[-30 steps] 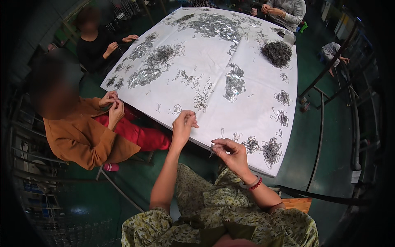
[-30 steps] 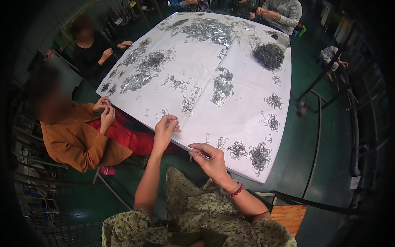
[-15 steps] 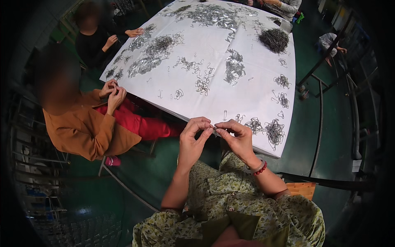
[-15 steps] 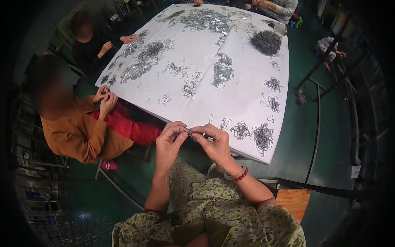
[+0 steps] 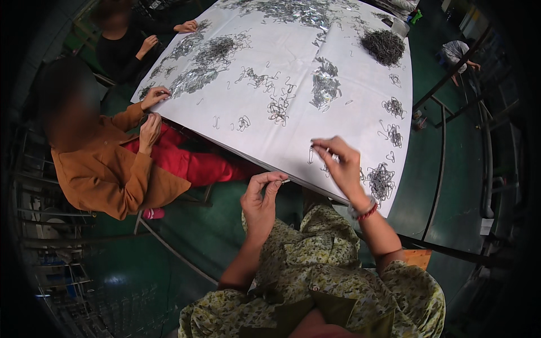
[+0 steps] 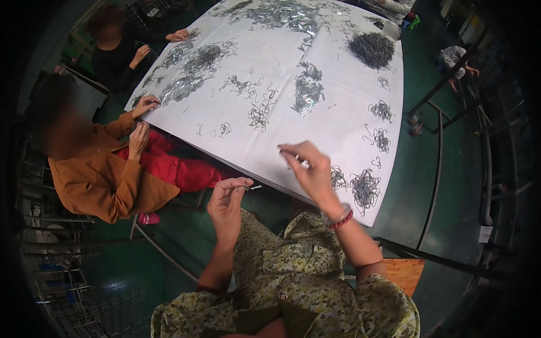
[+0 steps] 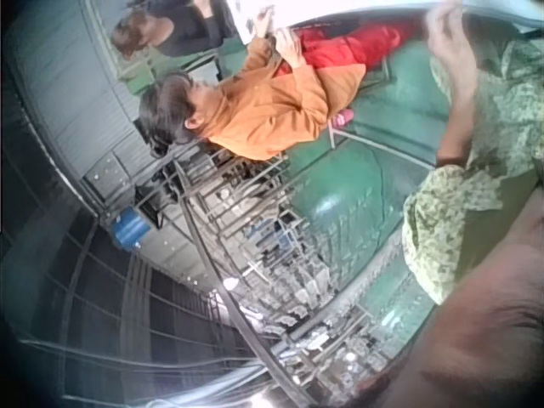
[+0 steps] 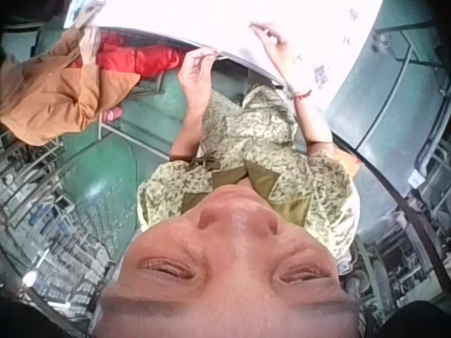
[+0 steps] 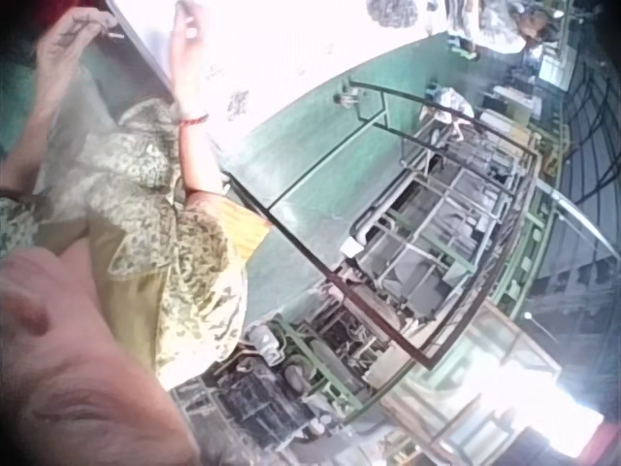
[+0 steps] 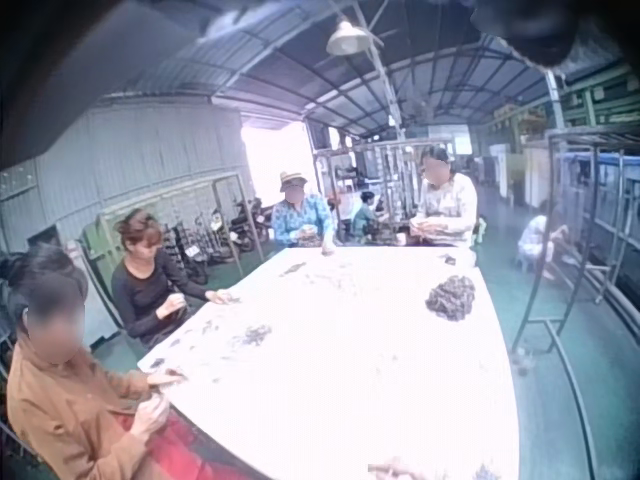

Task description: The person repeatedly picks up small metal paperclips from a white table and links them together by hand. The person occasionally places the linked clips onto a hanging rack. Other people at the table perform the same task.

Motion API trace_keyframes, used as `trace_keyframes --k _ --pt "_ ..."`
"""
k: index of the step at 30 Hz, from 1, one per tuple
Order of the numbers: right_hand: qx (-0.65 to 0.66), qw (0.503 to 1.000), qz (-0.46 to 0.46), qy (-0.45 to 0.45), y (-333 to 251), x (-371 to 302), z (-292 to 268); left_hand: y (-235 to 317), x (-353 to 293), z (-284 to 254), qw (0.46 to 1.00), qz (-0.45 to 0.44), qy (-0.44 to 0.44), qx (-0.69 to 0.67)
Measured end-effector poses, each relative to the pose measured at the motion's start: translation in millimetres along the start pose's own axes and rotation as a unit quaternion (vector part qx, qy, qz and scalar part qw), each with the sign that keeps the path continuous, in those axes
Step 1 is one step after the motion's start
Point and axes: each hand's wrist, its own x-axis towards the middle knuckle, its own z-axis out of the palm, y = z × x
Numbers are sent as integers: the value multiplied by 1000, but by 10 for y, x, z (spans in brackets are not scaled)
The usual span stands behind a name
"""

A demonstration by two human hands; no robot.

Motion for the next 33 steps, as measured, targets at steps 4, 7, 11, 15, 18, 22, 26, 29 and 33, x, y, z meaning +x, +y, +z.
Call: trace_keyframes --k 4,7,11,15,18,22,26,29,33 --pt "-258 959 -87 -84 1086 681 -268 -26 12 -78 1000 -9 -3 25" --pt "-384 902 -89 -173 1500 895 -278 -63 -29 -159 999 -16 4 44" --pt "-466 837 -200 -205 1506 965 -221 -62 -66 -198 999 -4 6 47" --pt "-519 788 -267 -199 1564 944 -156 -53 -110 -172 999 -3 4 42" --pt "-506 808 -235 -193 1513 898 -165 -24 -115 -162 998 5 2 55" --pt "-189 973 -84 -104 1070 619 -10 -22 -131 -206 995 27 3 93" --pt "103 978 122 -131 304 147 212 -67 -121 -228 992 32 10 121" --pt "273 906 253 -200 -201 -154 250 -148 -145 -259 992 24 27 124" --pt "312 912 201 -176 -475 -395 255 -168 -143 -267 990 -9 27 138"
